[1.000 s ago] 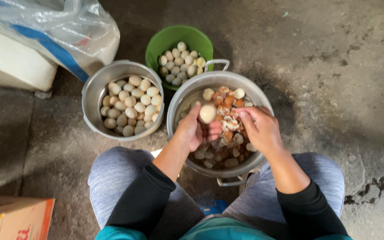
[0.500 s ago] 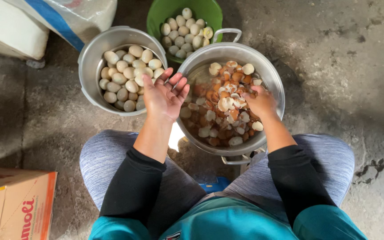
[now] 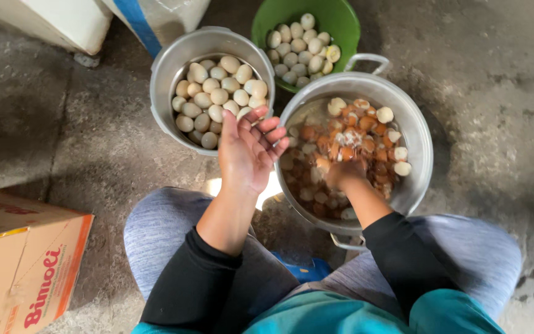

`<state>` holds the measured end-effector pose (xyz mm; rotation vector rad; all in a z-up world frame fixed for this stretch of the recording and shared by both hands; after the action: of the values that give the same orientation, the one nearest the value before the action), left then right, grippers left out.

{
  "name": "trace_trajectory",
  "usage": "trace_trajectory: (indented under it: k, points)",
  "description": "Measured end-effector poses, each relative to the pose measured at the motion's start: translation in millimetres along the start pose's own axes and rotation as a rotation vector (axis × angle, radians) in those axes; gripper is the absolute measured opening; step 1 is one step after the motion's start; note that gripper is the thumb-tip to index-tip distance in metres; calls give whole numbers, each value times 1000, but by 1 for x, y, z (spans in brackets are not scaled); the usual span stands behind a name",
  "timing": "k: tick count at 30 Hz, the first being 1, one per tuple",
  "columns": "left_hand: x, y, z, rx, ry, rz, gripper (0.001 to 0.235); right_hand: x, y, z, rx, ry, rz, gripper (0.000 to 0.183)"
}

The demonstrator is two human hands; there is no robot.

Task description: The person sits cross-legged and peels boiled eggs by hand, removing shells and placing peeled eggs into a metal bucket. Shells are discarded into a pot of water. The person handles eggs one at a time from a green bowl.

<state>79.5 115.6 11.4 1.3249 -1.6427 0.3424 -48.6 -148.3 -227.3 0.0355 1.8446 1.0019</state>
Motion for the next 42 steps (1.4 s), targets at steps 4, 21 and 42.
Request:
trace_trajectory:
  k: [4, 21, 42]
  points:
    - [1, 1, 12, -6, -97, 14, 63, -42, -6, 36, -39, 86, -3, 67]
    - [13, -10, 86, -291, -326, 115, 41, -69, 130, 140, 172, 2019, -398, 49]
    - [16, 20, 127, -335, -492, 257, 34, 54, 52, -24, -752, -559, -140, 34]
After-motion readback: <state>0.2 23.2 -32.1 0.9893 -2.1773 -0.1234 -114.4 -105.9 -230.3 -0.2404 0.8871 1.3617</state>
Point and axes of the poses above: each hand's wrist, its own y-axis away from the middle knuckle, its own x-axis out of the palm, z = x × y, the point moved 1 cm from there along -y, towards the middle knuckle, and after that the axes turned 13 degrees about x, right-handed, at the moved point
